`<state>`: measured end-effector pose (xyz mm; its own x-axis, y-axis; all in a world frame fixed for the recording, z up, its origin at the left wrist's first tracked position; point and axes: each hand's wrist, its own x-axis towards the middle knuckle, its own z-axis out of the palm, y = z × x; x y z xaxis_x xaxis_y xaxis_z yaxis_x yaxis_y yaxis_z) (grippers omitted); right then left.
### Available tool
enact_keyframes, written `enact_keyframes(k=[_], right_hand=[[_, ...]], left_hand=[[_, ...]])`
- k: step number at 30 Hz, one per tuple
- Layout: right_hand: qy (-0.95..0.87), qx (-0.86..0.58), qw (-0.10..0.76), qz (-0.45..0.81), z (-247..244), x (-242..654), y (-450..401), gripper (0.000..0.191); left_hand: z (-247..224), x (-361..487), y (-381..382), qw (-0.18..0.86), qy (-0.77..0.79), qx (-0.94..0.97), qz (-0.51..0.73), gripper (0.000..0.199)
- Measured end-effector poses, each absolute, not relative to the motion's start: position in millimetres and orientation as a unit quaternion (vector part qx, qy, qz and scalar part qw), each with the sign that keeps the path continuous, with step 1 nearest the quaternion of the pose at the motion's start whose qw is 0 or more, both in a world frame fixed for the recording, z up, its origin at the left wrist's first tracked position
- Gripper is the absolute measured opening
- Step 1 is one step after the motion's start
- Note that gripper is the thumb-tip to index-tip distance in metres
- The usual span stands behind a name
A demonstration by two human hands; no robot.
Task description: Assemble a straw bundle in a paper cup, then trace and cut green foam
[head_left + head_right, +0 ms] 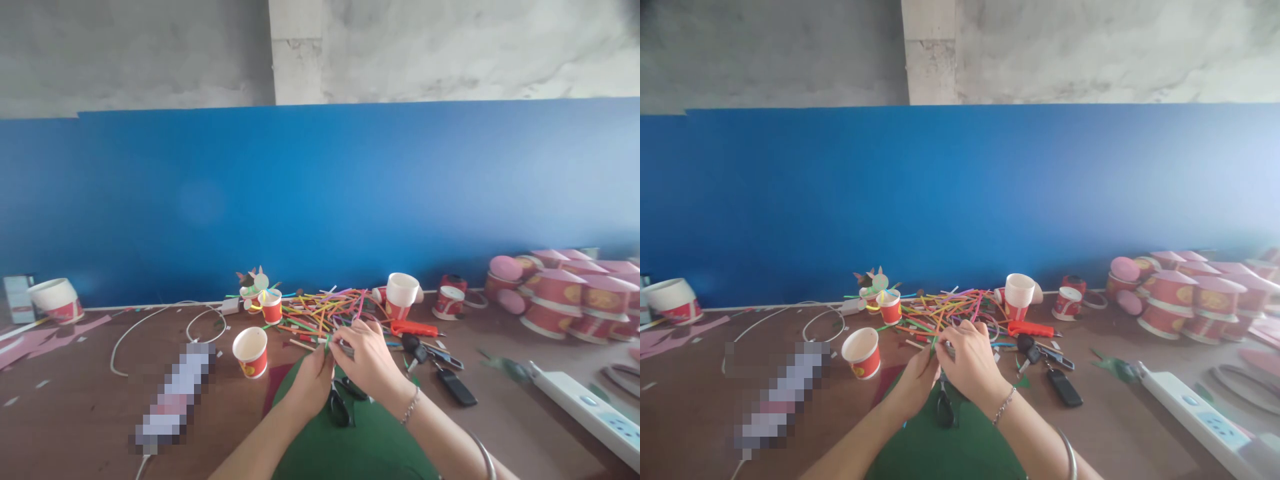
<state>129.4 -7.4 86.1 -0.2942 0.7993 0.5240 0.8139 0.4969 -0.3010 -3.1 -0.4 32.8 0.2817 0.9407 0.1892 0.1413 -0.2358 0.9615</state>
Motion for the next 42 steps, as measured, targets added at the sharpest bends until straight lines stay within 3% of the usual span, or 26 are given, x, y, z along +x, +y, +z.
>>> enact_keyframes(k=[6, 9, 17, 23, 42], right_hand=[[-0.788, -0.532, 0.311, 0.002, 85.2, 128.2, -7.4, 0.016], [-0.786, -0.538, 0.306, -0.001, 85.1, 128.0, -7.0, 0.02], [-0.794, -0.521, 0.312, 0.022, 85.7, 130.3, -5.9, 0.021], [-0.793, -0.51, 0.329, 0.041, 85.2, 131.8, -5.5, 0.035], [-0.795, -0.507, 0.331, 0.037, 88.4, 130.7, -7.5, 0.033]], left_hand=[[33.3, -5.8, -2.2, 0.387, 0.41, 0.707, 0.427, 0.027], [32.2, -4.5, -1.6, 0.428, 0.394, 0.684, 0.44, 0.028], [36.9, -3.9, 4.4, 0.655, 0.414, 0.507, 0.376, 0.043], [41.7, -5.2, 4.1, 0.679, 0.413, 0.474, 0.38, 0.041], [39.7, -5.7, 2.8, 0.701, 0.387, 0.45, 0.395, 0.033]])
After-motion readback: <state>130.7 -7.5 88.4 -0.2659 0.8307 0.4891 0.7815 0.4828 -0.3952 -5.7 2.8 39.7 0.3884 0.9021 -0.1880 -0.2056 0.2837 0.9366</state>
